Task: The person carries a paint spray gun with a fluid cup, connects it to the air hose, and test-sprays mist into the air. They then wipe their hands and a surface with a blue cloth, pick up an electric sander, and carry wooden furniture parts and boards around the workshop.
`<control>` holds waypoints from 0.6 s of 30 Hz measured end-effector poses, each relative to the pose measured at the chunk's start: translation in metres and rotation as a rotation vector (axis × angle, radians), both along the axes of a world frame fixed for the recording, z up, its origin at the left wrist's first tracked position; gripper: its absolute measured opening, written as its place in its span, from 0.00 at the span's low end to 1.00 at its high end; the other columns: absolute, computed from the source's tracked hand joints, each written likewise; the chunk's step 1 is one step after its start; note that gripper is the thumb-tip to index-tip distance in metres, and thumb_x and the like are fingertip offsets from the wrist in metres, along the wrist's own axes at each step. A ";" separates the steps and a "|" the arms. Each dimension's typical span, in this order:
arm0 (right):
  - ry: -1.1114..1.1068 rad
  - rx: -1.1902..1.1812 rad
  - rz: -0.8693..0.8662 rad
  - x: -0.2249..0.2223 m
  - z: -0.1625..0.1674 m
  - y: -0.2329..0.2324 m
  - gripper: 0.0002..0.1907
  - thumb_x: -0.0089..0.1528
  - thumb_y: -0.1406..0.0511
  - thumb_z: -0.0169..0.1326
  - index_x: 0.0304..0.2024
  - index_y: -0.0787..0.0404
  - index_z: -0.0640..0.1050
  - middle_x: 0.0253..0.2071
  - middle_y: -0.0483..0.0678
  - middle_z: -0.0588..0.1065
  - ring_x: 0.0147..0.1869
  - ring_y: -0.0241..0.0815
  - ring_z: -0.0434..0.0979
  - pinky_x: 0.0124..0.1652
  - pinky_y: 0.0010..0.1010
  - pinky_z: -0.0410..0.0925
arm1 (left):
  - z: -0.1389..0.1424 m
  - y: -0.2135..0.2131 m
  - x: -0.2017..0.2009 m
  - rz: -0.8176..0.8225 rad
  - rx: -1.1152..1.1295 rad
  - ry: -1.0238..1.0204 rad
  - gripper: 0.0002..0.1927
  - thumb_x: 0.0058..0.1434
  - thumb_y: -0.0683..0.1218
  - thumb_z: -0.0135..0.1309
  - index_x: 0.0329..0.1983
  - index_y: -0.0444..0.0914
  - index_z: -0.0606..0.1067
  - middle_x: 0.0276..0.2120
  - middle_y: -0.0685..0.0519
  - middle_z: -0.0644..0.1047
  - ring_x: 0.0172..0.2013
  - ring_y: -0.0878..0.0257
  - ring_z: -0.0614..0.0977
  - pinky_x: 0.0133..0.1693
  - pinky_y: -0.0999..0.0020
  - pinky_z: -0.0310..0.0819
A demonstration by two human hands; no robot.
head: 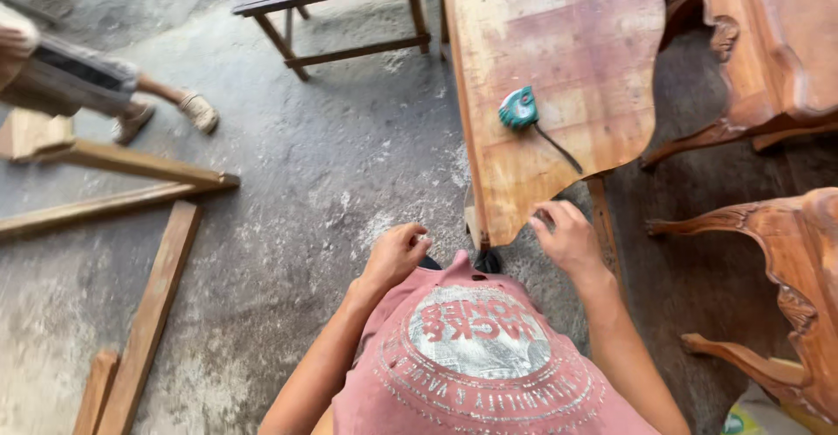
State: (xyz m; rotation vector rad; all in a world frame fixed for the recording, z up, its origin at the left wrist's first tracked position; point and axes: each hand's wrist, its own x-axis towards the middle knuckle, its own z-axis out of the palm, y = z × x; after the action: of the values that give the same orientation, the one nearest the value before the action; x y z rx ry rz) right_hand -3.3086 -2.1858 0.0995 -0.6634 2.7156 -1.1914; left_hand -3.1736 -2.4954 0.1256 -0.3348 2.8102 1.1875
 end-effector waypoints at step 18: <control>-0.202 -0.332 -1.180 0.028 -0.086 -0.043 0.09 0.73 0.63 0.60 0.48 0.64 0.78 0.39 0.45 0.76 0.40 0.31 0.73 0.41 0.24 0.67 | -0.072 -0.140 -0.279 -0.491 0.169 0.103 0.10 0.64 0.48 0.56 0.38 0.36 0.80 0.33 0.42 0.81 0.36 0.45 0.82 0.38 0.55 0.75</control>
State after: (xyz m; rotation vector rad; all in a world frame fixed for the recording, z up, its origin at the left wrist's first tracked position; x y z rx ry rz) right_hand -3.2811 -2.2283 0.0140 1.1790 2.6672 -1.7294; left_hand -3.4525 -2.6356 0.0536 0.4140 2.6115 1.3266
